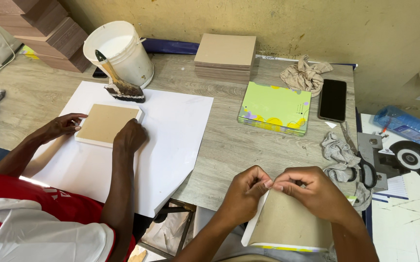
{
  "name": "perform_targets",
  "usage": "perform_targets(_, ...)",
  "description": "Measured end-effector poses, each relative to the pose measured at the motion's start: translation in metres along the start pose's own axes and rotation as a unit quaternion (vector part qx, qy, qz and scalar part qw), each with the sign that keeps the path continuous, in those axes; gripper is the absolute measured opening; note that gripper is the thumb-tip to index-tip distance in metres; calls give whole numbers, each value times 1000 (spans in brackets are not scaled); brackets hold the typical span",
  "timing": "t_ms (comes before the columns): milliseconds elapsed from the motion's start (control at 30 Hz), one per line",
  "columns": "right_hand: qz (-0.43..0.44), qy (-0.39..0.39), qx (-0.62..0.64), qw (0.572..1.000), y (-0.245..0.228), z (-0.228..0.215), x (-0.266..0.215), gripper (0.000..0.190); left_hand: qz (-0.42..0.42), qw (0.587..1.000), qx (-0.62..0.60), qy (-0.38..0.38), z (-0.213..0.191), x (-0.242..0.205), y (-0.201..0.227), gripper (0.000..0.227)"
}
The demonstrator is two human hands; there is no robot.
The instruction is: The person assembles notebooks by applying adhesive to white covers with a brush, then pressing brown cardboard inserts onto the covers. They smooth the edges and stack the finished units on the table.
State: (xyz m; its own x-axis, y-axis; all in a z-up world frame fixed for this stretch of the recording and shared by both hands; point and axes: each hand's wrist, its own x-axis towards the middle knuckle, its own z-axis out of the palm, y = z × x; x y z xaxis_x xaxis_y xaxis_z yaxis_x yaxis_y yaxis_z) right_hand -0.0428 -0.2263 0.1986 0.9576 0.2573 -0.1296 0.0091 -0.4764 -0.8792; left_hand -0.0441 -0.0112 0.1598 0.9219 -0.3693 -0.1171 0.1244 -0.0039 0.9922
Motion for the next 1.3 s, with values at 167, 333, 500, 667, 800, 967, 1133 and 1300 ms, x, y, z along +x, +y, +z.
perform_targets(167, 3, 30, 71, 997, -1, -7, 5, 25, 55, 996, 10, -66, -19, 3, 26, 39)
perform_targets(333, -56, 128, 127, 982, 2, -19, -1, 20, -78, 986, -38, -143, -65, -19, 21, 89)
perform_targets(500, -133, 272, 246, 921, 22, -1, 8, 16, 88, 975, -199, -52, -55, -38, -22, 45)
perform_targets(667, -70, 226, 124, 964, -22, -9, -5, 43, 120, 986, -99, 65, -46, -37, 20, 35)
perform_targets(800, -199, 176, -140, 954, -67, 11, -15, 62, 174, 963, 198, 60, -29, -34, 55, 38)
perform_targets(967, -269, 101, -156, 945, -78, 11, -13, 14, 253, 913, 320, 14, -18, -28, 52, 15)
perform_targets(1133, -164, 26, -250, 954, -63, 4, -15, 11, 219, 903, 368, -29, -21, -27, 57, 18)
perform_targets(1300, -237, 84, -284, 925, -47, 13, -11, 7, 202, 923, 299, -131, -34, -17, 66, 19)
